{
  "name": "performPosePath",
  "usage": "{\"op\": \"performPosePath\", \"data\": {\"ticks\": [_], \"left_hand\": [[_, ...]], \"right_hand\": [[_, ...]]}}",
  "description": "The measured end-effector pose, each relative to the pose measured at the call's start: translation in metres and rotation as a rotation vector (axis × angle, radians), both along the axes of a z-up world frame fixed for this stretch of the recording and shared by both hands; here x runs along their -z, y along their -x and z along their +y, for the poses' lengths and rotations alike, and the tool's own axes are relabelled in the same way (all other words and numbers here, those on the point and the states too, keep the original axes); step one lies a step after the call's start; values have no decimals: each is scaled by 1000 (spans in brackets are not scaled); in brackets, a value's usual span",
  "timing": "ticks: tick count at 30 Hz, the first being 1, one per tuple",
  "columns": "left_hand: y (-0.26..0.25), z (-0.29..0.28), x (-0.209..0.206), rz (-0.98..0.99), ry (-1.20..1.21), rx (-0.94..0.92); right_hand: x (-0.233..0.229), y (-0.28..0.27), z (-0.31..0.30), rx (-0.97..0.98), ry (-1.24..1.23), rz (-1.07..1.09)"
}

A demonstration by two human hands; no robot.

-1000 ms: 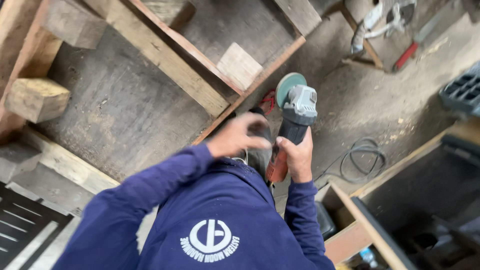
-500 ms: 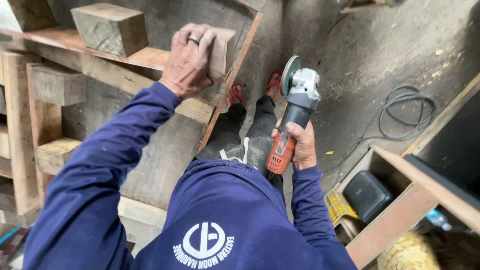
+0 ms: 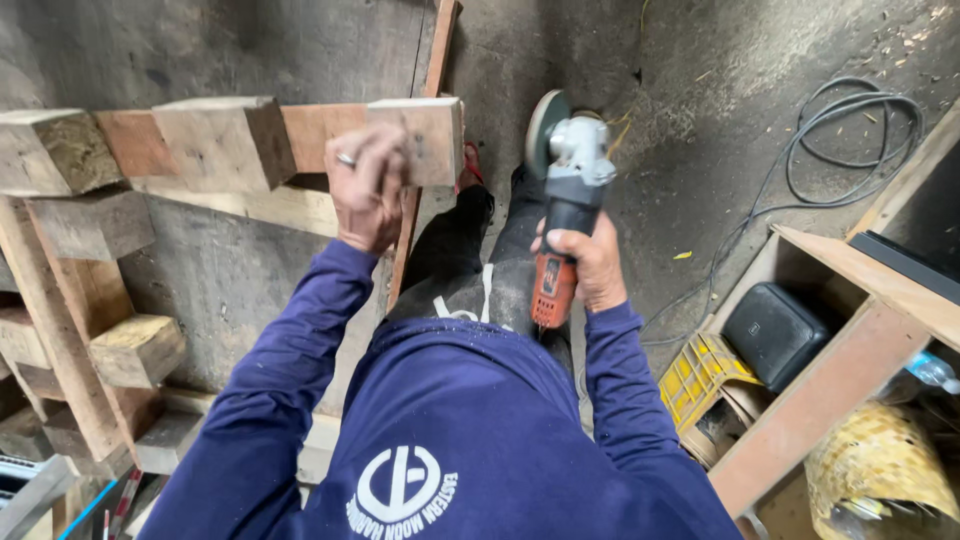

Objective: The person uses a handheld power sander to smooth the surfaces and edges of several wooden blocks and timber pieces, holding the wood steady by hand while applying the tool.

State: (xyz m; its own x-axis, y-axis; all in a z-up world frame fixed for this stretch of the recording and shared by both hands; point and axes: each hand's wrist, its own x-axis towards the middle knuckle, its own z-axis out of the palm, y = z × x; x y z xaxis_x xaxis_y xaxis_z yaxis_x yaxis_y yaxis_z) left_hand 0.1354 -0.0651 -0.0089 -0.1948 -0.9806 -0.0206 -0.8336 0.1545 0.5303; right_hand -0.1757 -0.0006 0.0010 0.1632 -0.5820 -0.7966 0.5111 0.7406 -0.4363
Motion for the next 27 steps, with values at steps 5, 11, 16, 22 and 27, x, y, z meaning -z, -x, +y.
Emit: {"op": "performPosePath", "data": {"ticks": [5, 11, 16, 22, 27], "left_hand": [[27, -42, 39, -85, -187, -426], [22, -40, 45, 120, -144, -396], [22, -39, 47, 56, -180, -408], [23, -41, 48, 11, -150, -387], [23, -41, 42, 81, -171, -422]], "right_hand": [[12, -26, 7, -84, -69, -191], [10, -39, -1, -149, -83, -287], [27, -38, -6, -214, -115, -209], [40, -32, 0, -267, -85, -121], [32, -29, -8, -200, -57, -192]]}}
